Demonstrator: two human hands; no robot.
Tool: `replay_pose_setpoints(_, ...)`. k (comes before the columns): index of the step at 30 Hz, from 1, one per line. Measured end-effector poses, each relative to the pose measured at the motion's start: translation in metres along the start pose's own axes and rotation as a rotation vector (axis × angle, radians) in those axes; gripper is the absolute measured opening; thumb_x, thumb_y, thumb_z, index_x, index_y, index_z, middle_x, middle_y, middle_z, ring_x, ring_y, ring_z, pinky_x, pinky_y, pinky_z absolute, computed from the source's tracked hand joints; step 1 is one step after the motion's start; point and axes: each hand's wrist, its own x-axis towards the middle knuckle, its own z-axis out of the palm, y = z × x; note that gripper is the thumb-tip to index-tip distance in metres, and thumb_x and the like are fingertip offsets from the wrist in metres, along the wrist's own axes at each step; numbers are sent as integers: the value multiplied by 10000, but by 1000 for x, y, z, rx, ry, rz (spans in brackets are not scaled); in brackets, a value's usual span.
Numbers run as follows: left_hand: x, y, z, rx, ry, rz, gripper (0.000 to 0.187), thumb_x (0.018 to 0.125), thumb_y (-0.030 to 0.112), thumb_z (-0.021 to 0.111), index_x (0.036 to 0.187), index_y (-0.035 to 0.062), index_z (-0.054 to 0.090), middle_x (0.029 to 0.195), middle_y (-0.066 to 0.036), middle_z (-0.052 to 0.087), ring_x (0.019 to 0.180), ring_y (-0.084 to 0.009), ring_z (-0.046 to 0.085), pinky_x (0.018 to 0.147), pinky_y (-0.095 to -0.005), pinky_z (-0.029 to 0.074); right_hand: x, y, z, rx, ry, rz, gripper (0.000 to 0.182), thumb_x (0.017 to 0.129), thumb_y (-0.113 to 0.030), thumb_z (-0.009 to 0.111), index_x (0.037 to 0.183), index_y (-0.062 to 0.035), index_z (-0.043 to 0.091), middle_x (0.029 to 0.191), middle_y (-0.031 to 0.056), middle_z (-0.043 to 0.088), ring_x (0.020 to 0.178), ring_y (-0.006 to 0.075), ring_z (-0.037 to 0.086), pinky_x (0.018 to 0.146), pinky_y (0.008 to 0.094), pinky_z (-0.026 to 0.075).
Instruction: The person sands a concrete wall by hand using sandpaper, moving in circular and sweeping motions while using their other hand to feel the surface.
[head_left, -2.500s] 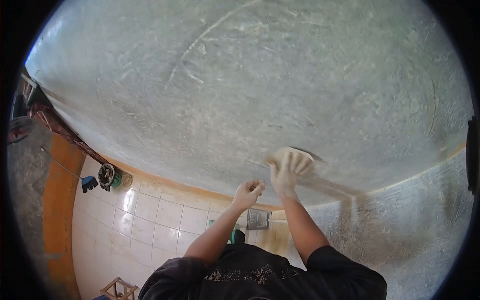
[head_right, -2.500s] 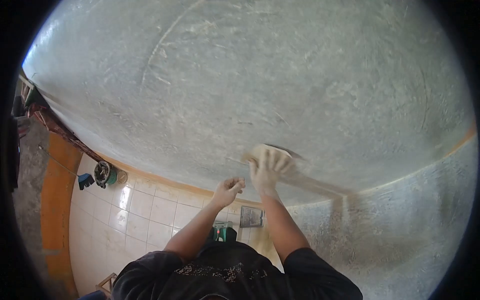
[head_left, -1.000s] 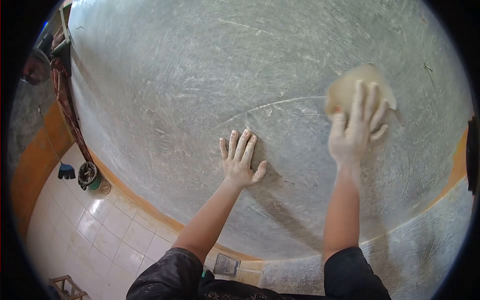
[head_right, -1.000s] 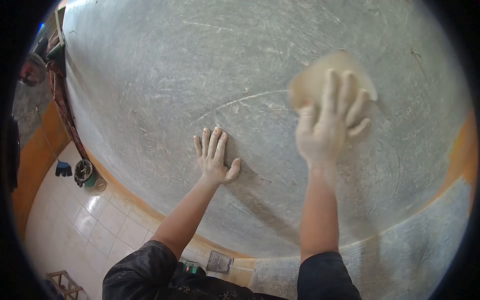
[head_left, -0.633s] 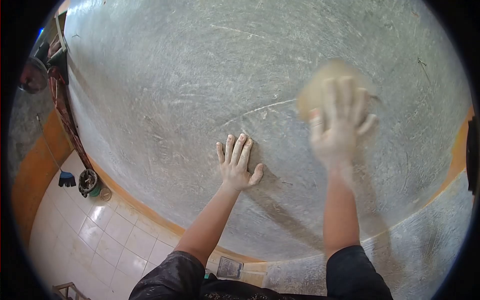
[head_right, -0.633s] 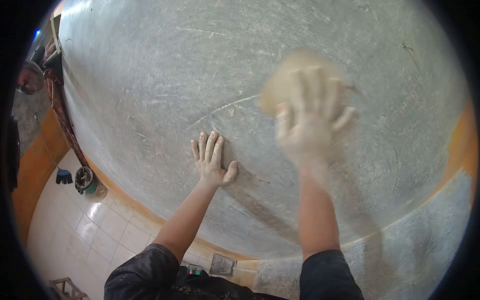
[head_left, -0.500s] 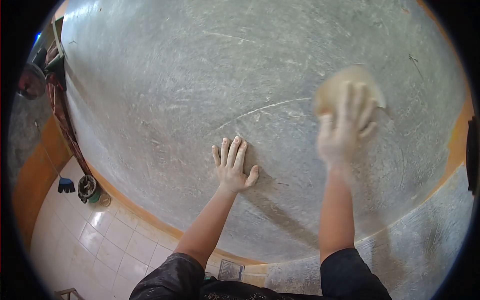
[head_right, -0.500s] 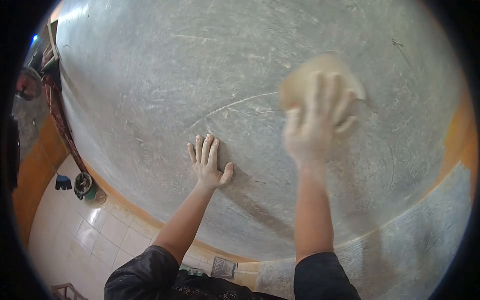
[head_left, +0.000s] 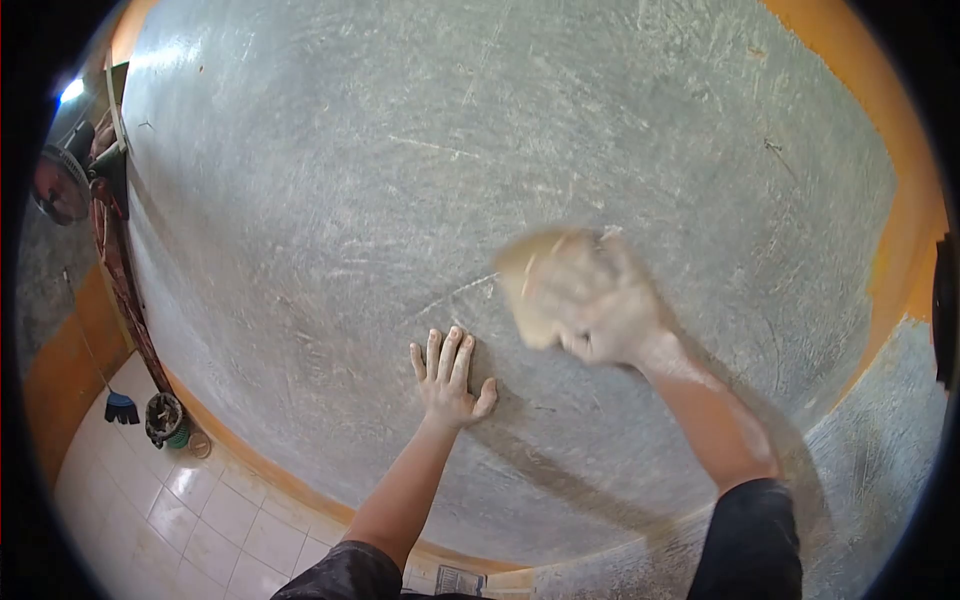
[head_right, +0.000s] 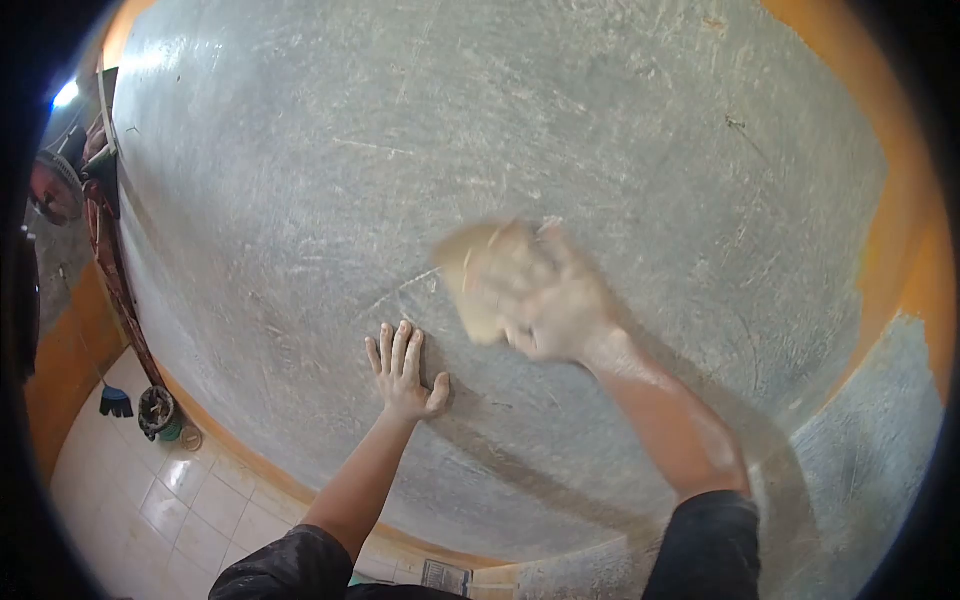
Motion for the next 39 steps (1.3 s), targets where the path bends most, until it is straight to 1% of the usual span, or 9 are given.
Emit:
replay_pose_setpoints(2, 1, 0, 1, 5, 0, -4, 625, 832, 425, 530, 1335, 54, 526, 1437, -146, 468, 1447, -352, 239, 1185, -542, 35, 1, 11, 0, 26, -172, -366, 581, 971, -506, 348, 1503, -274, 310, 1600, 6, 206, 1483, 287, 110, 1182, 549, 49)
replay_pose_setpoints(9, -1, 1, 1, 9, -7, -11, 606, 830, 424, 534, 1305, 48, 553, 1426, -149, 480, 1442, -358, 248, 1185, -542, 43, 45, 98, -60, -327, 370, 611, 577, 995, -505, 272, 1523, -276, 230, 1616, -17, 113, 1488, 264, 51, 1197, 504, 30)
replay_pose_setpoints(13, -1, -3, 1, 10, 7, 7, 605, 835, 429, 536, 1305, 49, 556, 1420, -146, 487, 1439, -355, 259, 1186, -540, 50, 40, 25, -28, 41, -129, -396, 594, 963, -537, 374, 1493, -273, 321, 1576, 29, 263, 1478, 271, 128, 1199, 509, 0)
replay_pose_setpoints(16, -1, -3, 0, -1, 3, 3, 604, 835, 429, 541, 1306, 50, 558, 1421, -147, 488, 1437, -351, 266, 1186, -541, 53, 43, 31, -25, -55, -58, -432, 629, 925, -569, 450, 1487, -313, 329, 1578, 17, 260, 1478, 258, 134, 1200, 512, 9)
replay_pose_setpoints(22, -2, -6, 3, 18, 14, 49, 651, 848, 445, 523, 1340, 19, 511, 1435, -181, 459, 1432, -383, 260, 1174, -559, 62, 55, 85, -65, -213, 269, 456, 646, 952, -421, 426, 1522, -176, 248, 1586, 63, 225, 1486, 278, 65, 1183, 557, 24)
replay_pose_setpoints(29, -3, -5, -1, 0, -16, 2, 621, 820, 431, 557, 1318, 61, 547, 1437, -137, 473, 1441, -353, 254, 1182, -547, 47, 29, 21, -34, -174, -186, -484, 633, 983, -550, 210, 1526, -225, 213, 1583, 41, 237, 1473, 264, 149, 1204, 492, 18)
replay_pose_setpoints(33, -4, -6, 1, 17, -16, 20, 646, 830, 447, 543, 1328, 35, 523, 1429, -173, 467, 1428, -377, 269, 1176, -554, 54, 49, 65, -67, -345, 155, 423, 570, 1013, -465, 208, 1540, -249, 174, 1606, 14, 163, 1485, 257, 87, 1197, 503, 44)
replay_pose_setpoints(36, -3, -5, 0, 15, -26, 24, 656, 833, 446, 537, 1330, 20, 512, 1425, -189, 464, 1423, -387, 277, 1173, -558, 59, 42, 32, -68, -412, 43, 453, 568, 1012, -444, 219, 1539, -235, 186, 1604, 37, 169, 1485, 253, 90, 1198, 502, 51)
replay_pose_setpoints(39, -4, -5, -3, 11, -27, 27, 650, 833, 439, 536, 1328, 19, 515, 1420, -186, 469, 1420, -386, 284, 1174, -558, 63, 33, 11, -31, -137, -138, -218, 583, 1004, -434, 235, 1539, -206, 188, 1602, 94, 153, 1487, 266, 71, 1200, 494, 43)
